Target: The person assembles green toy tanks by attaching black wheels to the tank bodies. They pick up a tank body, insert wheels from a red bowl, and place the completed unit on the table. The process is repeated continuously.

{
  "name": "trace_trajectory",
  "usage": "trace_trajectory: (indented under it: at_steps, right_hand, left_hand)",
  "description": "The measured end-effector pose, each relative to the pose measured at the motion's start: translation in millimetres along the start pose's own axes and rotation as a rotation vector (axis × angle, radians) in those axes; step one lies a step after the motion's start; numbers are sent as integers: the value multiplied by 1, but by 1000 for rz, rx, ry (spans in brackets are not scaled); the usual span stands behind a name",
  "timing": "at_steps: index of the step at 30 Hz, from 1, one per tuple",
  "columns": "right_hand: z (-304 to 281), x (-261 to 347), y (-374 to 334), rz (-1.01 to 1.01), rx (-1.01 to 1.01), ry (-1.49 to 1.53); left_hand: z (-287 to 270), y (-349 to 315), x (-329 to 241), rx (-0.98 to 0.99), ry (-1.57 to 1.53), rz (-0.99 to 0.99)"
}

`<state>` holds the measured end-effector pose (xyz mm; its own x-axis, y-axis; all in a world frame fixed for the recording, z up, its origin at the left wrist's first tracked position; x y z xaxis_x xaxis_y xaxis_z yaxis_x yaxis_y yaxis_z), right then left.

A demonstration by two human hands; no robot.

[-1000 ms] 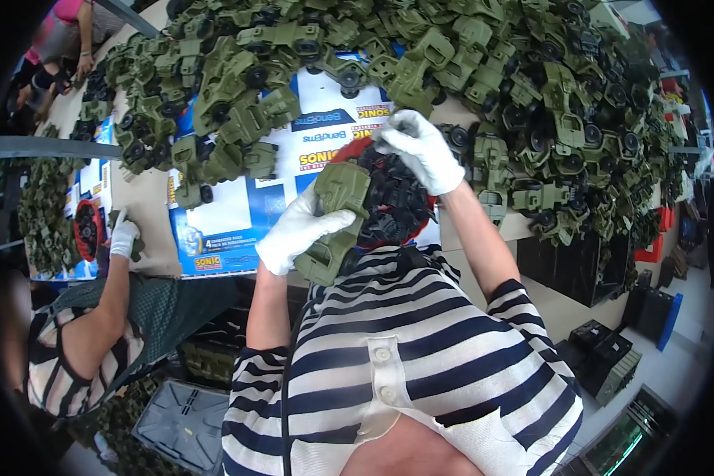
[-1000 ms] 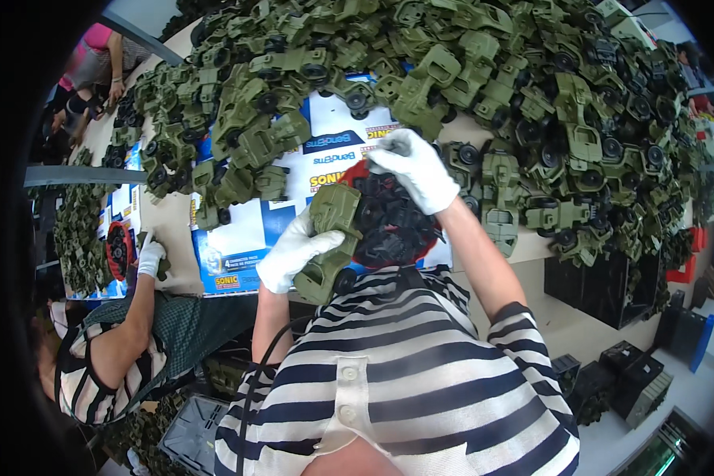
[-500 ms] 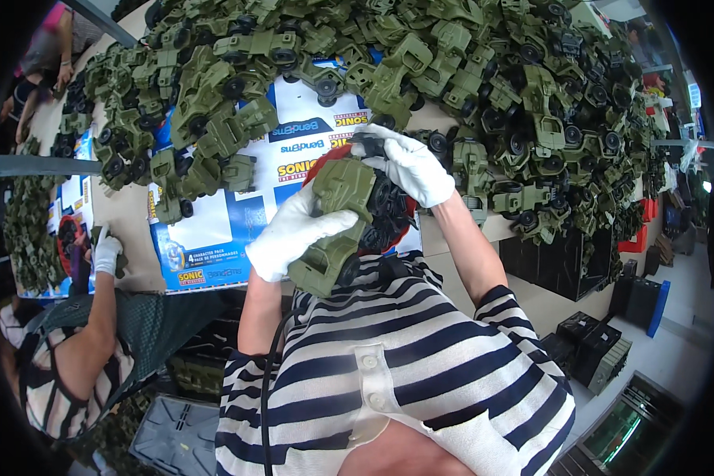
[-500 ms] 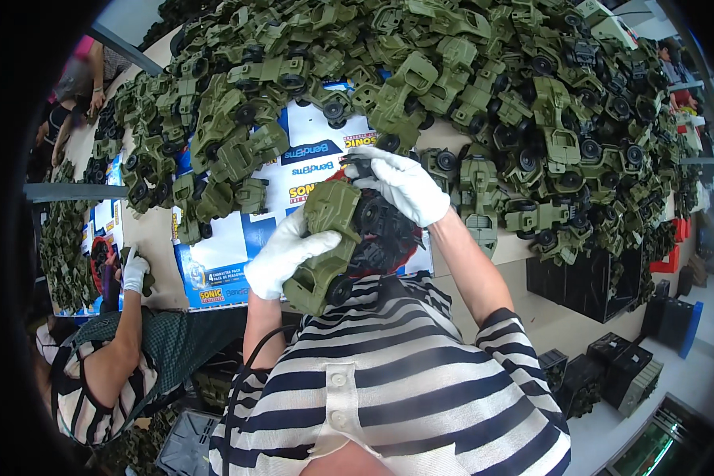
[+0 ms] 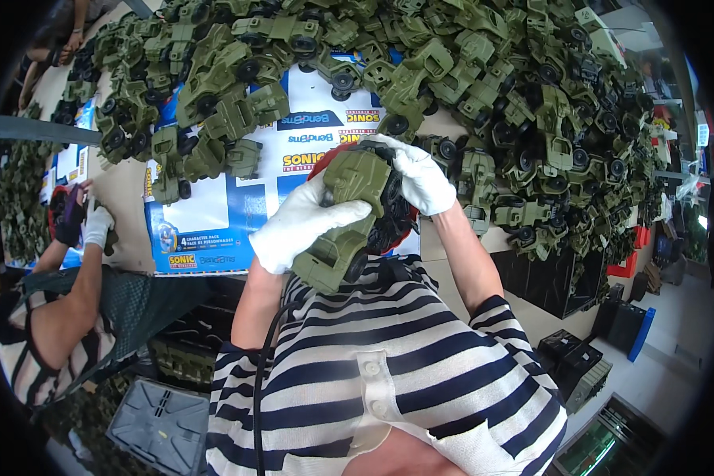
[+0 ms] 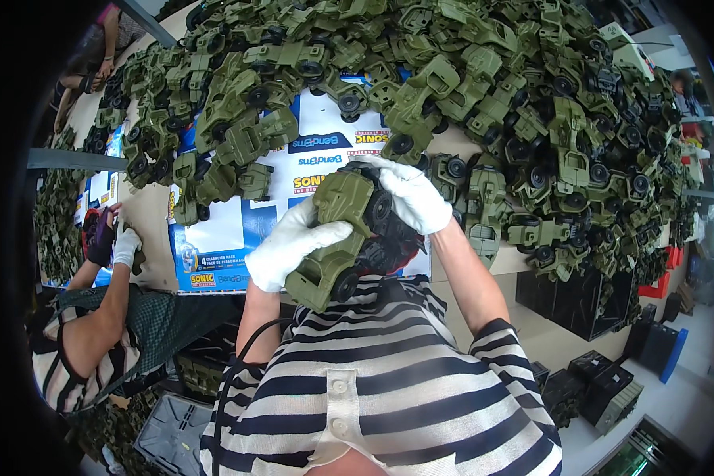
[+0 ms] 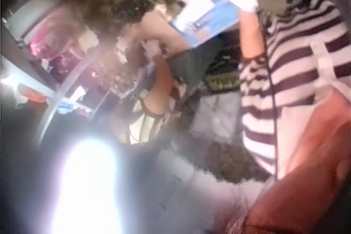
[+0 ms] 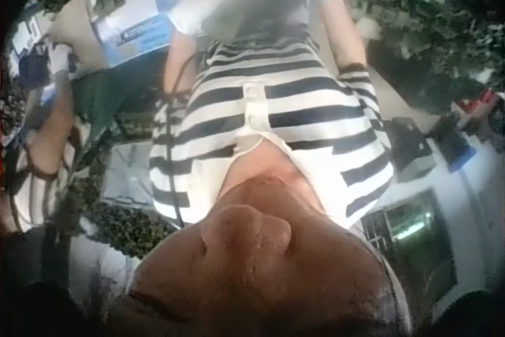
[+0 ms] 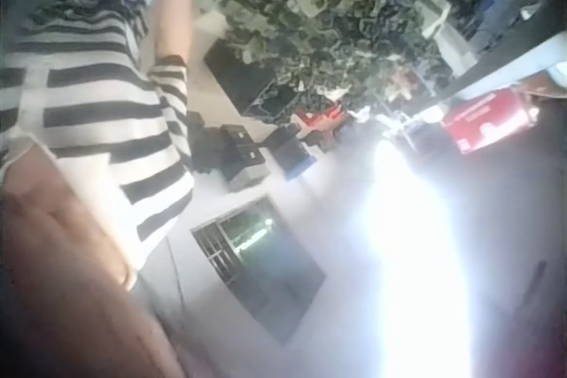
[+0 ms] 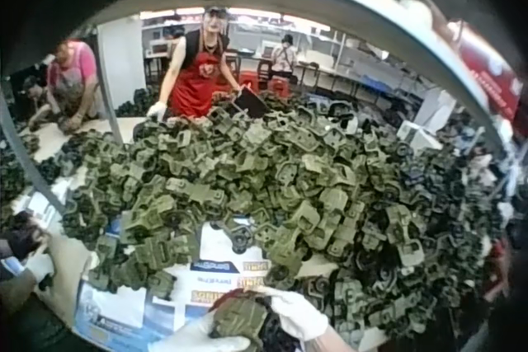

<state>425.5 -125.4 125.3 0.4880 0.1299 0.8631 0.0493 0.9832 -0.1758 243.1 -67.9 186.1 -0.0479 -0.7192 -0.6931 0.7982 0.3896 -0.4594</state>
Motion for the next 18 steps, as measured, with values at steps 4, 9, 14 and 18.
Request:
trace_trajectory:
  at_steps: [4,9,14,18]
  right_hand:
    - [-6,-2,0,66,3,-86]
    - [-1,18,6,-19,103,-408]
    - [12,3,3,-51,-170,-426]
    - [27,-16,-10,-60,-177,-246]
  left_hand:
    - [-1,-1,1,14,24,1]
    - [4,4,15,-30,-57,83]
    - [9,24,52,-212,215,363]
    - [-20,29,71,-68,283,702]
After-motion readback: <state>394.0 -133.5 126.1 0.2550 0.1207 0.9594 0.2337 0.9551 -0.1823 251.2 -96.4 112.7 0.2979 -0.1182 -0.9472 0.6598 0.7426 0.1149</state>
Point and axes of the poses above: each hand's wrist, its own y-axis towards the middle knuckle, its own z-axis out of the palm, x = y × z, the point moved 5 cm from there along y, towards the middle knuckle, and after that the axes turned 9 degrees about -y, right-handed, at the moved point
